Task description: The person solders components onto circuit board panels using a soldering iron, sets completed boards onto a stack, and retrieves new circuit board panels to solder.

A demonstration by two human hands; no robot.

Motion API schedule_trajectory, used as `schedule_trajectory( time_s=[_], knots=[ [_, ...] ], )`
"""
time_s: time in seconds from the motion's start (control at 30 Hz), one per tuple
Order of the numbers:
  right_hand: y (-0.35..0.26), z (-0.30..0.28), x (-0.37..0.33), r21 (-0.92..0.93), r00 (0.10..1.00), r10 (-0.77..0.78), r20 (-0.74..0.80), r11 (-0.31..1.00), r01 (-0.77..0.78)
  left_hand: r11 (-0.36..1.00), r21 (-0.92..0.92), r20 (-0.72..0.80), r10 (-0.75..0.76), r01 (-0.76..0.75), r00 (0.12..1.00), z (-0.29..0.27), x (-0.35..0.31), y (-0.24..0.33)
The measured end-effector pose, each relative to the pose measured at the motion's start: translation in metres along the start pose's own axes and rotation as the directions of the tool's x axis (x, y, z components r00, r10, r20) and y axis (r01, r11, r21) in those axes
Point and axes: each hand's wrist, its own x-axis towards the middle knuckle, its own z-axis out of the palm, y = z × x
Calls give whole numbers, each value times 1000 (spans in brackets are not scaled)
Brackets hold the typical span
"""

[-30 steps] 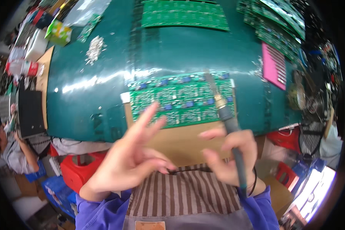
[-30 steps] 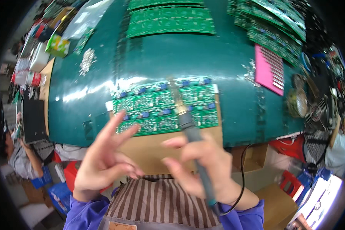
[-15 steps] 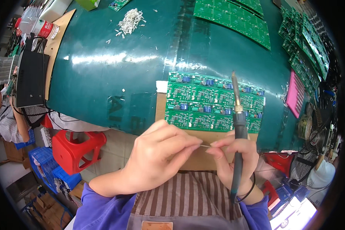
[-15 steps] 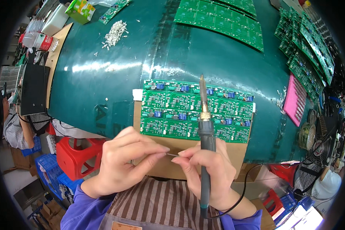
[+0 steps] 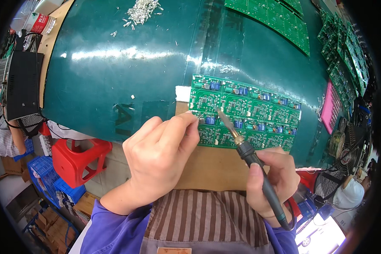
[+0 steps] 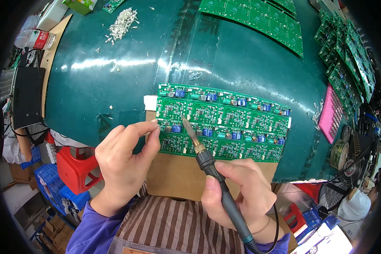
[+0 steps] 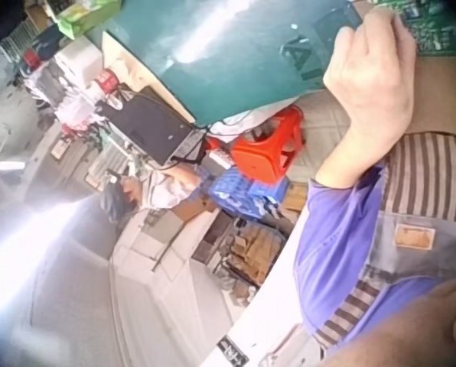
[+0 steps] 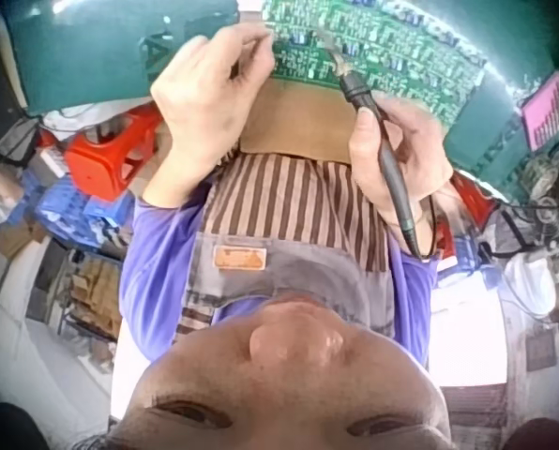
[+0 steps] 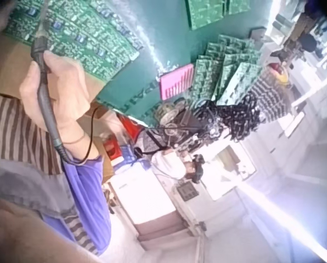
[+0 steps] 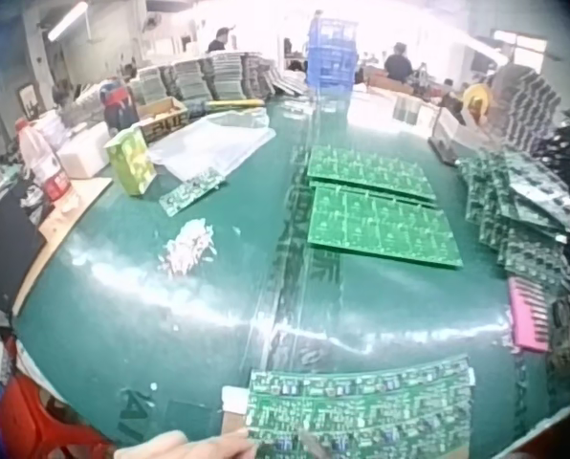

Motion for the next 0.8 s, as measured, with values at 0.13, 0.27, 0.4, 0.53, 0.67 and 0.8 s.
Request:
schedule_trajectory(
  time_s=[0.13, 0.27, 0.4, 0.53, 0.67, 0.8],
  knots=[
    [0, 3, 4, -26, 999, -26, 23, 999, 27, 1000, -8, 29, -4, 4, 1000, -2, 2, -2],
    [0, 5, 6, -23, 999, -44, 27, 999, 44, 999, -25, 29, 33, -33, 999, 0, 3, -3],
    [-2, 5, 6, -10, 997, -65, 52, 998, 65, 999, -27, 63, 37, -35, 997, -1, 4, -4],
    [-2, 4, 10, -2, 992, -86, 91, 996, 86, 1000, -4, 104, 18, -17, 994, -2, 6, -4],
    [-7, 3, 13, -15, 989, -110, 99, 994, 112, 1000, -24, 100, 17, -15, 995, 0, 9, -2],
    [-7, 6, 13, -39, 982, -129, 136, 990, 136, 998, 1, 72, 57, -57, 996, 4, 6, -5]
  ],
)
